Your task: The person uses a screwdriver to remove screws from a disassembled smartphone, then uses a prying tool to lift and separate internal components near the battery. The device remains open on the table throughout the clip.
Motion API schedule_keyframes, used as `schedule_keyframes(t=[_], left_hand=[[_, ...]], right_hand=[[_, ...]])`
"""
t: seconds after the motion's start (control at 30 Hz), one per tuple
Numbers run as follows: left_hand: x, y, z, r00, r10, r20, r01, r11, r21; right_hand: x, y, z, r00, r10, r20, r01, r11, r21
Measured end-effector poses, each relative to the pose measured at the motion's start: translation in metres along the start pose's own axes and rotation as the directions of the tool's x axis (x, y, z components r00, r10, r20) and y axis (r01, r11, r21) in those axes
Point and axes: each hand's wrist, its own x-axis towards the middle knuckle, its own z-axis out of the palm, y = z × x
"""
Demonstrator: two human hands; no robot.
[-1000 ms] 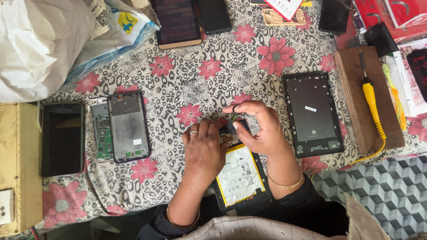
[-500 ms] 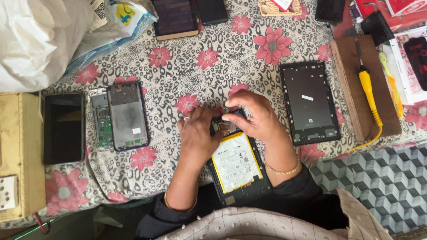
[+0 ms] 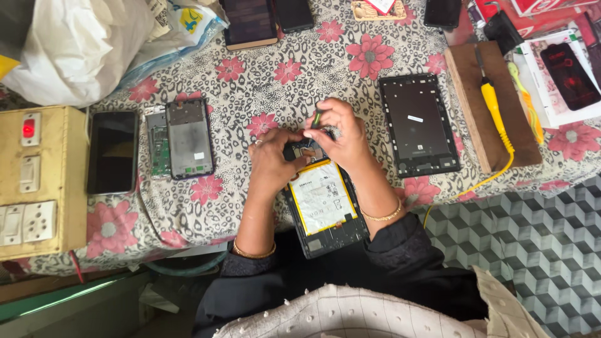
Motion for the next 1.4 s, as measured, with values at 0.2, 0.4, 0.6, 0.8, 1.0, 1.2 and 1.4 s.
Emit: schedule_keyframes(t=[0.2,0.4,0.6,0.8,1.0,1.2,1.4], left_hand=[[-0.008,-0.002,0.002,0.996,0.087,-0.038,-0.086,0.996,0.023],[-0.016,-0.006,0.003,0.985,0.161,-0.061,-0.159,0.987,0.031],[-0.018,-0.004,0.002,0.979,0.190,-0.072,-0.187,0.981,0.046],[-0.021,0.005,-0.002,0.960,0.238,-0.149,-0.251,0.965,-0.074],[-0.022,0.009,-0.003,0.943,0.270,-0.196,-0.284,0.957,-0.050],[-0.021,0.007,-0.003,0.941,0.267,-0.208,-0.283,0.958,-0.051],[-0.024,0.005,0.001,0.955,0.223,-0.195,-0.230,0.973,-0.010]], right_hand=[[0.010,-0.021,0.001,0.995,-0.094,-0.038,0.083,0.970,-0.228],[-0.007,-0.017,-0.001,0.997,-0.074,-0.020,0.076,0.987,0.141],[-0.023,0.016,0.002,0.984,0.032,-0.178,-0.036,0.999,-0.021],[-0.032,0.009,0.004,0.963,-0.244,-0.110,0.234,0.968,-0.094],[-0.034,0.017,0.005,0.981,-0.115,-0.157,0.112,0.993,-0.032],[-0.033,0.009,0.003,0.959,-0.221,-0.179,0.191,0.966,-0.173],[-0.031,0.008,0.004,0.976,-0.137,-0.169,0.133,0.990,-0.035]])
